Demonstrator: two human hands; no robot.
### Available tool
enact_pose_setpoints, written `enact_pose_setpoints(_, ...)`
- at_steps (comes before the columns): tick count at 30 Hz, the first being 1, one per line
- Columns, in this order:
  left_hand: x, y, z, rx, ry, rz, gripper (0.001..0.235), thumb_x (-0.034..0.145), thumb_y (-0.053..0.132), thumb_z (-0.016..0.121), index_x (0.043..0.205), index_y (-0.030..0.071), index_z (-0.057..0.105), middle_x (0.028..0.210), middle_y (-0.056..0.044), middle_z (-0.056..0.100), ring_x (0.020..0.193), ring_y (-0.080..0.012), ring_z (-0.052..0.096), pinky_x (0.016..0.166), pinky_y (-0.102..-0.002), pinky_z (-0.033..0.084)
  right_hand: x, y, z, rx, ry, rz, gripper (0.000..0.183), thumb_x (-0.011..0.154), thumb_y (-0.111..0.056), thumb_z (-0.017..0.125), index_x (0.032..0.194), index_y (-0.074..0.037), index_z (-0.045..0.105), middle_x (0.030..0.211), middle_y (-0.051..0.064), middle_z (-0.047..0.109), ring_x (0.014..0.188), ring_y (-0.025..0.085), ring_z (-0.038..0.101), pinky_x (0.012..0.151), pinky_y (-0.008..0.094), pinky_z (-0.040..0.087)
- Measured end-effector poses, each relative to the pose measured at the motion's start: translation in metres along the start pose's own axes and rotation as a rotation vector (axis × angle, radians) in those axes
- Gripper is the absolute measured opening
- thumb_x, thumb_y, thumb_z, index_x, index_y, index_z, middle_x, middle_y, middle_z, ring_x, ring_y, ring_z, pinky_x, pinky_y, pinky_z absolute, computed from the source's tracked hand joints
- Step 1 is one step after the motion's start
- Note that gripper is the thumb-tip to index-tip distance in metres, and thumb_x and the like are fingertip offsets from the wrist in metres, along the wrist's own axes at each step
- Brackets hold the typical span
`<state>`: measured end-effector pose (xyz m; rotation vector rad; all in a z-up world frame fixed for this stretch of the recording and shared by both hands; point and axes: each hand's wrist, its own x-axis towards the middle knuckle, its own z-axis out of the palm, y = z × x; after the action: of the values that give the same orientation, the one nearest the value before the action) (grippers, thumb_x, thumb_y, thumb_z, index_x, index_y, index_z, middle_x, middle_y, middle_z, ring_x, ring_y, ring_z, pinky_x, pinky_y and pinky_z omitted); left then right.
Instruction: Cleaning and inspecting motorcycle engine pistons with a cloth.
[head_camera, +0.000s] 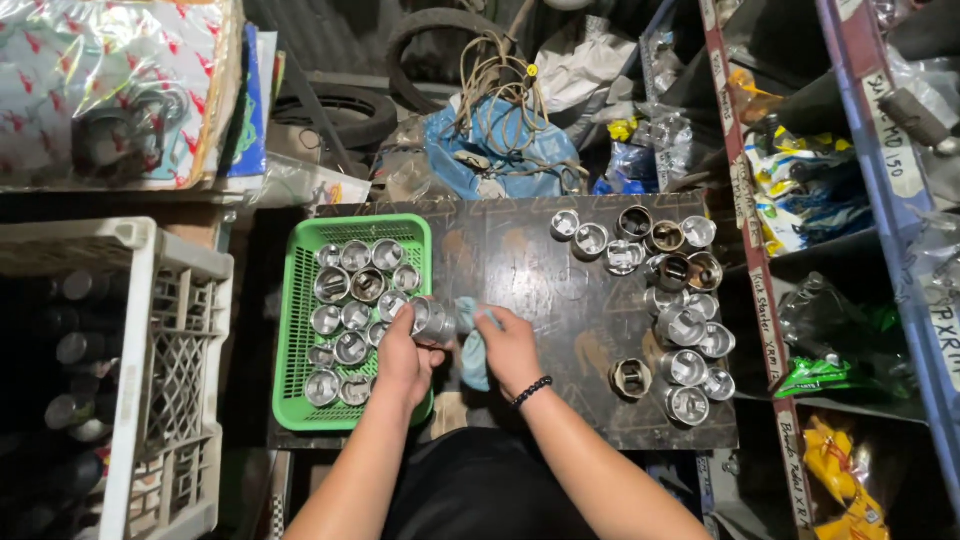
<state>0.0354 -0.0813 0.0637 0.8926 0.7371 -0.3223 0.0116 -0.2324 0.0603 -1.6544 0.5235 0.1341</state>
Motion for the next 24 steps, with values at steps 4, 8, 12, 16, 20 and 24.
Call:
enact_pose_setpoints(4, -0.005, -0.001, 0.006, -0.026, -0.030, -0.041, 0.040, 0.104, 0.047, 0.042, 0.113, 0.016, 0.066, 0.087, -0.016, 0.072, 0.051, -0.0297, 0.057, 0.038, -0.029, 0.034, -0.007, -0.014, 0.007, 0.156, 0.008, -0.012, 0.030, 0.099, -0.019, 0.061, 0.118, -0.002, 0.077, 0.112, 0.016, 0.076, 0.105, 0.019, 0.061, 0.101, 0.043, 0.048)
enact_pose_setpoints(8, -0.019, -0.009, 0.008, 0.100, -0.015, 0.067, 0.050, 0.100, 0.057, 0.050, 0.119, 0.013, 0.063, 0.100, -0.013, 0.066, 0.071, -0.0267, 0.059, 0.047, -0.031, 0.047, -0.023, -0.034, 0.009, 0.149, -0.072, -0.027, 0.027, 0.095, -0.014, 0.065, 0.116, -0.005, 0.079, 0.107, 0.009, 0.077, 0.102, 0.013, 0.060, 0.098, 0.037, 0.051)
enact_pose_setpoints(12, -0.010, -0.014, -0.004, 0.474, 0.094, 0.281, 0.039, 0.101, 0.043, 0.062, 0.121, 0.010, 0.069, 0.110, -0.023, 0.067, 0.087, -0.0370, 0.072, 0.054, -0.042, 0.066, -0.030, -0.040, 0.003, 0.233, -0.077, 0.066, 0.032, 0.092, -0.012, 0.074, 0.123, -0.003, 0.076, 0.103, 0.010, 0.079, 0.093, 0.011, 0.065, 0.090, 0.033, 0.056)
enact_pose_setpoints(16, -0.019, -0.010, -0.002, 0.407, 0.032, 0.243, 0.056, 0.101, 0.054, 0.052, 0.132, 0.009, 0.064, 0.124, -0.026, 0.064, 0.100, -0.0419, 0.070, 0.065, -0.050, 0.066, -0.036, -0.046, 0.005, 0.280, -0.069, 0.080, 0.033, 0.092, -0.012, 0.075, 0.123, -0.001, 0.075, 0.103, 0.009, 0.078, 0.093, 0.010, 0.064, 0.090, 0.033, 0.057)
enact_pose_setpoints(20, -0.022, 0.000, 0.003, 0.558, 0.093, 0.238, 0.062, 0.096, 0.055, 0.061, 0.139, 0.009, 0.056, 0.131, -0.027, 0.058, 0.098, -0.0411, 0.070, 0.066, -0.043, 0.066, -0.023, -0.027, 0.008, 0.091, -0.146, -0.153, 0.020, 0.097, -0.016, 0.069, 0.111, -0.008, 0.080, 0.106, 0.008, 0.078, 0.103, 0.014, 0.066, 0.098, 0.039, 0.053)
enact_pose_setpoints(24, -0.017, 0.007, 0.001, 0.268, 0.154, 0.250, 0.053, 0.099, 0.052, 0.053, 0.136, 0.014, 0.056, 0.116, -0.015, 0.064, 0.073, -0.0252, 0.069, 0.049, -0.024, 0.058, -0.029, -0.020, 0.012, -0.105, -0.210, -0.371, 0.018, 0.087, -0.018, 0.081, 0.104, -0.016, 0.084, 0.099, 0.003, 0.078, 0.102, 0.018, 0.073, 0.095, 0.036, 0.055)
